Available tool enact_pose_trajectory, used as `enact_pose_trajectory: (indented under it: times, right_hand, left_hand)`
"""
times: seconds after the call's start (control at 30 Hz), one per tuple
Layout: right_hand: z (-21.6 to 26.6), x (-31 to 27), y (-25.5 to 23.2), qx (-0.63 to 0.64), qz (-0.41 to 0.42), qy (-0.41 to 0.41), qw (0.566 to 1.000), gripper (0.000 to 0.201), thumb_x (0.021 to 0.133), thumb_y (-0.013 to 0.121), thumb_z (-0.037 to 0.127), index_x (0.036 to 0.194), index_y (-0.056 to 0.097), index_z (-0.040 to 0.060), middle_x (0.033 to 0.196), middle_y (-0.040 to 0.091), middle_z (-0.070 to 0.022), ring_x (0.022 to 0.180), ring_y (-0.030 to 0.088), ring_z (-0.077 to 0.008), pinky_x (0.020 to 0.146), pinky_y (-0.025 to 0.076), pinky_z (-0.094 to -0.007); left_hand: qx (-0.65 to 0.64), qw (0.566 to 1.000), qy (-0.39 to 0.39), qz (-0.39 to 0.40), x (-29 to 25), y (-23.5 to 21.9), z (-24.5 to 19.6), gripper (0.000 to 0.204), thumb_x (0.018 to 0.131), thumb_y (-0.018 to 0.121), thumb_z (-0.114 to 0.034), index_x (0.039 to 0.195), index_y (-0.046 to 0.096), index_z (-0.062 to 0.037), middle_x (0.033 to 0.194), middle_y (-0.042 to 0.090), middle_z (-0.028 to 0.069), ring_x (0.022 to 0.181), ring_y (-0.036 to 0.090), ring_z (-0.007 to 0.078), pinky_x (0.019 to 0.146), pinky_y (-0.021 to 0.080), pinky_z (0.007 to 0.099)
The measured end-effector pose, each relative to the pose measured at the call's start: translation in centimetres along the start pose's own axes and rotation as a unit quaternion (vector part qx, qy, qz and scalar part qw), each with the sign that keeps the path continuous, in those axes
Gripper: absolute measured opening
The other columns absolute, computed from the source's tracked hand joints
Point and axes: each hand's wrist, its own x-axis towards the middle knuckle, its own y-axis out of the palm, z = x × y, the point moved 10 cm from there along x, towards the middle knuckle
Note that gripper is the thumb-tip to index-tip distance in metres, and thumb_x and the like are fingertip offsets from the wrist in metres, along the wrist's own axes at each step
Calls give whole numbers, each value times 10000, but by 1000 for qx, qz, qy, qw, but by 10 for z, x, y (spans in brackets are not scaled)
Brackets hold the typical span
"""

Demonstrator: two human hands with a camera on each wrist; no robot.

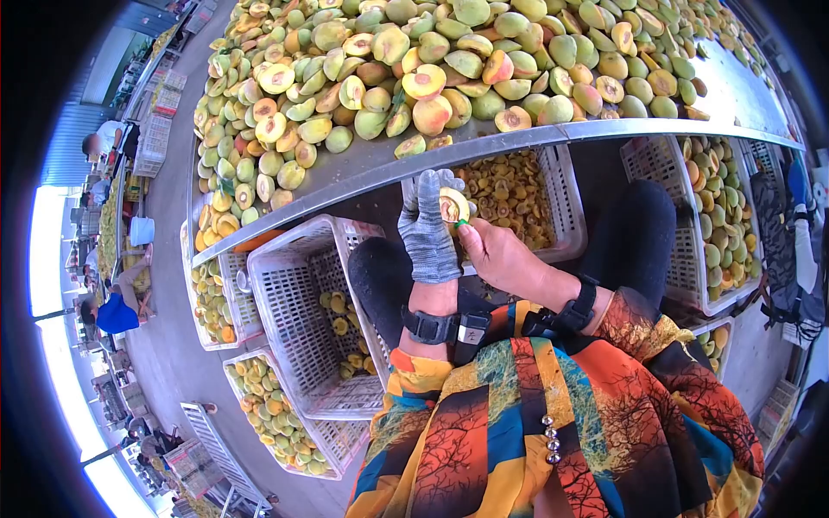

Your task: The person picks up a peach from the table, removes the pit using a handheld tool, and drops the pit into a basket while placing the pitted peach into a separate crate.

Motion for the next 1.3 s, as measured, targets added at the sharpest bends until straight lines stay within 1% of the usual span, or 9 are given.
enact_pose_trajectory:
  times: [0.17, 0.37, 0.53, 0.9, 0.97, 1.1, 1.13, 1.17, 1.3]
  right_hand:
    - [11, 0, 4, 22, 106, 19, 994, 328, 909, 374, 253, 832, 500, -40, 636, 549, -254, 624, 540, -433, 579, 435, -459]
    - [14, -1, 6, -44, 107, -26, 993, 322, 905, 374, 249, 840, 499, -41, 635, 547, -255, 621, 540, -433, 587, 432, -471]
    - [13, 5, 1, -40, 30, -18, 999, 314, 904, 386, 244, 807, 478, -41, 605, 530, -263, 612, 535, -437, 563, 422, -481]
    - [11, 2, -2, -12, 32, 0, 999, 315, 905, 383, 240, 811, 497, -38, 613, 540, -256, 613, 550, -421, 566, 435, -468]
    - [16, -1, 3, 11, 108, 21, 994, 336, 910, 367, 252, 827, 512, -39, 628, 559, -241, 630, 562, -411, 592, 448, -454]
    - [16, -4, 6, -6, 149, 49, 988, 372, 921, 334, 284, 826, 507, -32, 565, 552, -179, 508, 564, -340, 509, 463, -415]
    - [8, -8, 13, 33, 197, 117, 973, 387, 924, 318, 302, 829, 501, -26, 532, 526, -143, 446, 541, -289, 450, 452, -383]
    - [-1, -15, 22, 71, 244, 183, 950, 402, 927, 302, 319, 832, 494, -20, 499, 500, -107, 385, 517, -238, 391, 441, -350]
    - [-9, -18, 30, 41, 291, 183, 938, 417, 929, 279, 343, 846, 474, -16, 460, 440, -66, 327, 464, -161, 318, 394, -290]
  left_hand:
    - [-51, 993, -101, 42, 7, -5, 9, 242, 829, 585, -281, 909, 584, -53, 807, 616, 95, 673, 616, 208, 498, 535, 322]
    - [15, 975, -200, 97, 7, -7, 16, 296, 811, 602, -294, 932, 551, -30, 777, 612, 112, 635, 610, 237, 521, 508, 306]
    - [-43, 995, -90, 19, 10, -8, 8, 370, 839, 541, -375, 957, 551, -24, 826, 603, 87, 685, 601, 211, 536, 532, 329]
    - [17, 998, -65, 9, 6, -8, 6, 324, 841, 546, -341, 867, 569, -19, 747, 600, 107, 629, 598, 221, 532, 522, 335]
    - [-60, 983, -151, 88, 10, -7, 24, 213, 822, 593, -230, 913, 581, -37, 782, 620, 107, 660, 616, 246, 552, 525, 341]
    - [26, 963, -199, 178, 5, 5, 16, 222, 785, 635, -213, 905, 622, -27, 757, 625, 122, 660, 614, 248, 597, 513, 322]
    - [61, 955, -211, 198, 3, 8, 14, 256, 772, 648, -213, 927, 629, -10, 762, 632, 118, 677, 615, 215, 614, 510, 308]
    - [62, 956, -211, 197, 1, 10, 10, 256, 772, 648, -213, 927, 629, -10, 762, 632, 118, 677, 615, 215, 614, 510, 308]
    - [294, 890, -130, 322, -4, 23, -3, 259, 780, 622, -207, 892, 633, 26, 759, 645, 77, 704, 606, 125, 679, 480, 256]
